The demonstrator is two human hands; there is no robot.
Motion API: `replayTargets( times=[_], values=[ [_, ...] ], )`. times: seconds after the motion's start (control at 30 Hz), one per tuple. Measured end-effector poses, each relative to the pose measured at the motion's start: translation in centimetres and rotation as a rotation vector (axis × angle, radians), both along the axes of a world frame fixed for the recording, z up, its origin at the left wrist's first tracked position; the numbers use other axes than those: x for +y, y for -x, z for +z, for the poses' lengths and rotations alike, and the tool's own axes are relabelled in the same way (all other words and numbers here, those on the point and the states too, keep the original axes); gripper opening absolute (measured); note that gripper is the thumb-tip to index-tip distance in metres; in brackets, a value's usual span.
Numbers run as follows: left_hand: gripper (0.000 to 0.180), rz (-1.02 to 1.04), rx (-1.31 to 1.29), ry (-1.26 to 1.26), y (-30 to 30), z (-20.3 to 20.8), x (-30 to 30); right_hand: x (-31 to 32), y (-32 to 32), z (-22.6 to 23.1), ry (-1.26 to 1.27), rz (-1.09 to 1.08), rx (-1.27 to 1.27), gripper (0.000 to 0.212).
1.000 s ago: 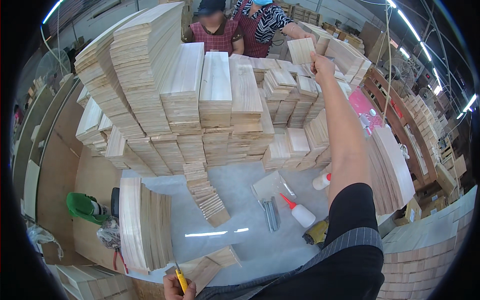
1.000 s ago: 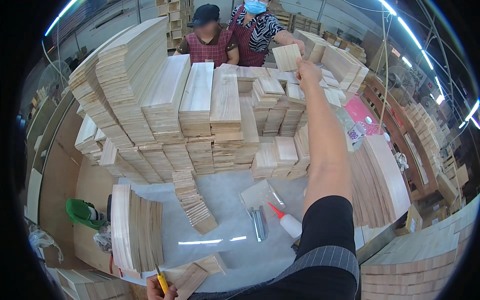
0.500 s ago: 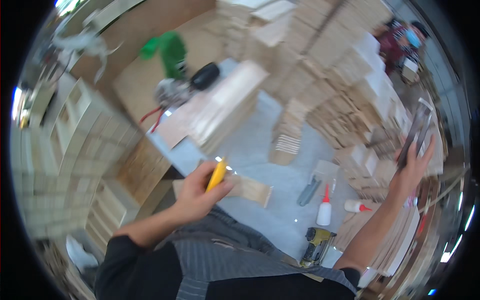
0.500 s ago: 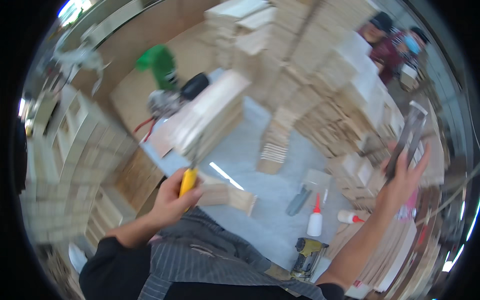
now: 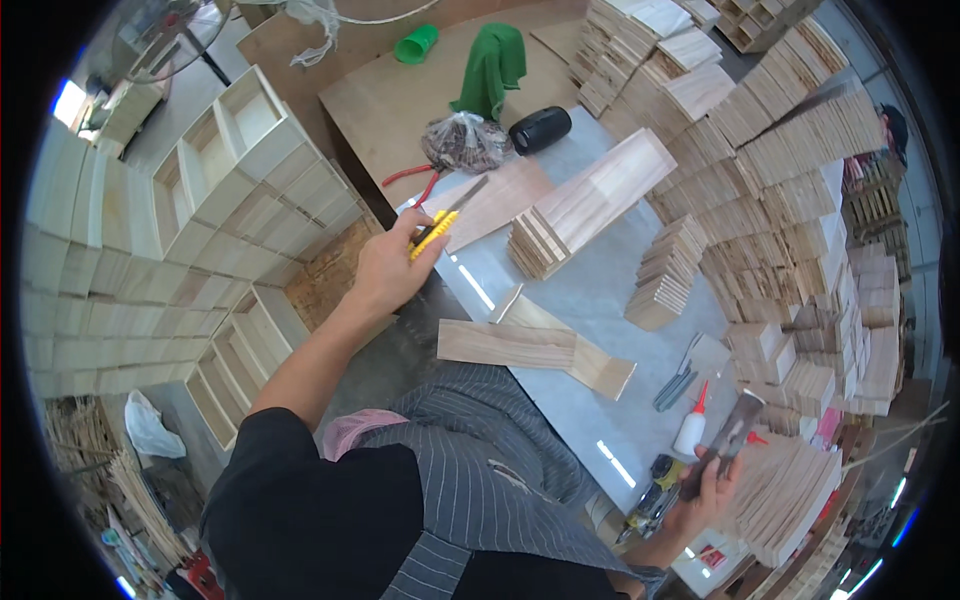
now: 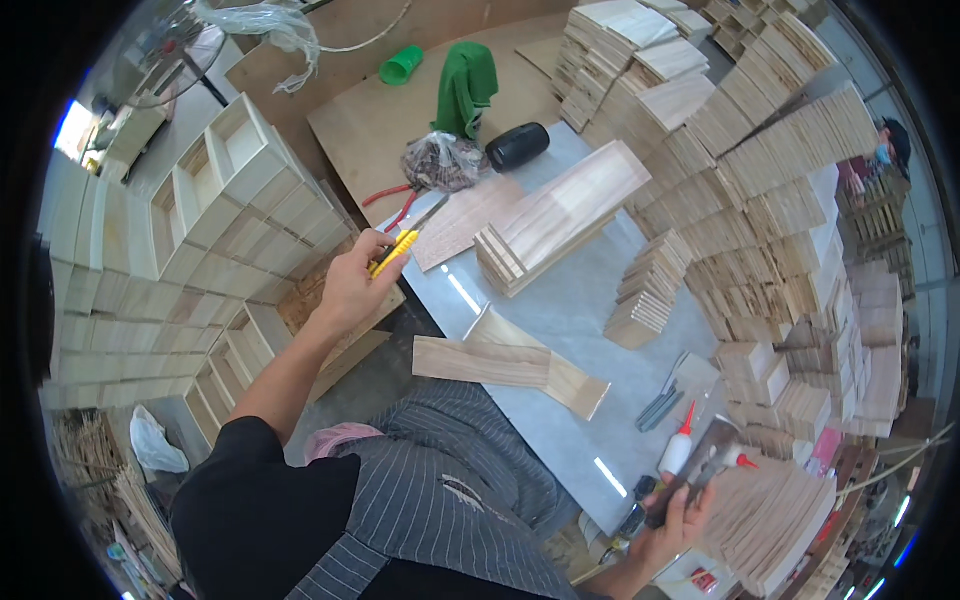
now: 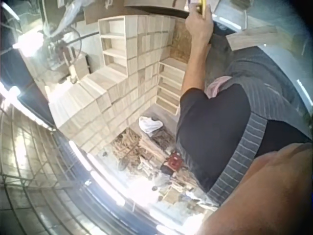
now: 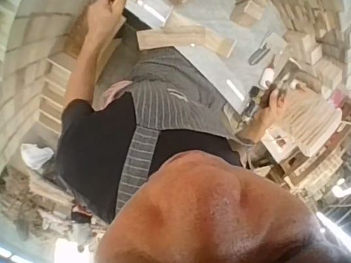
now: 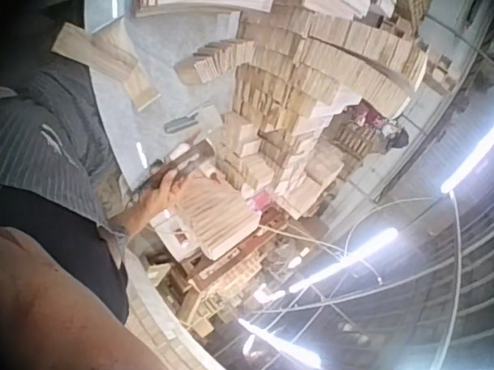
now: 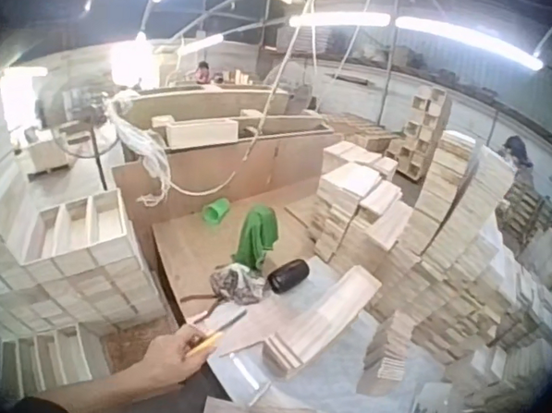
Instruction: Assemble small wooden boxes using wood glue and a pneumatic nail gun.
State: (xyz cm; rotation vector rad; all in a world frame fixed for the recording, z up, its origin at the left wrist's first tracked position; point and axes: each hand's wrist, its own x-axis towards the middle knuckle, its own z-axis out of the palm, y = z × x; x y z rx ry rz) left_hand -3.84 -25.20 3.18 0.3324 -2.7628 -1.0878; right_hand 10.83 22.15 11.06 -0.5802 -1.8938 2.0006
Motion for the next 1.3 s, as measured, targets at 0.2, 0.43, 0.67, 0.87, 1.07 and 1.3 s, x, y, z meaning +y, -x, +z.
replayTargets(
  times=[0.2, 0.43, 0.67, 0.87, 1.07, 1.3],
  values=[
    [0.028, -0.503, 0.451, -0.003, 0.5, 4.7, 5.7, -10.2, 3.2, 1.5, 0.181, 0.287, -0.159, 0.086],
    [0.031, -0.918, 0.572, 0.027, -1.4, 9.5, 12.7, -15.5, 5.3, 3.5, 0.234, 0.532, -0.188, 0.043],
    [0.056, -1.070, 0.582, 0.040, -4.0, 10.6, 13.0, -14.7, 5.2, 4.1, 0.287, 0.448, -0.140, 0.037],
    [0.059, -1.101, 0.444, 0.122, -4.7, 10.5, 11.9, -14.3, 4.3, 2.8, 0.268, 0.546, -0.154, 0.041],
    [0.047, -1.049, 0.421, -0.094, -4.7, 9.9, 12.7, -14.0, 5.1, 2.7, 0.271, 0.586, -0.096, 0.044],
    [0.027, -0.987, 0.458, -0.301, -5.5, 8.0, 13.0, -13.8, 4.6, 3.3, 0.345, 0.554, -0.125, 0.036]
  ],
)
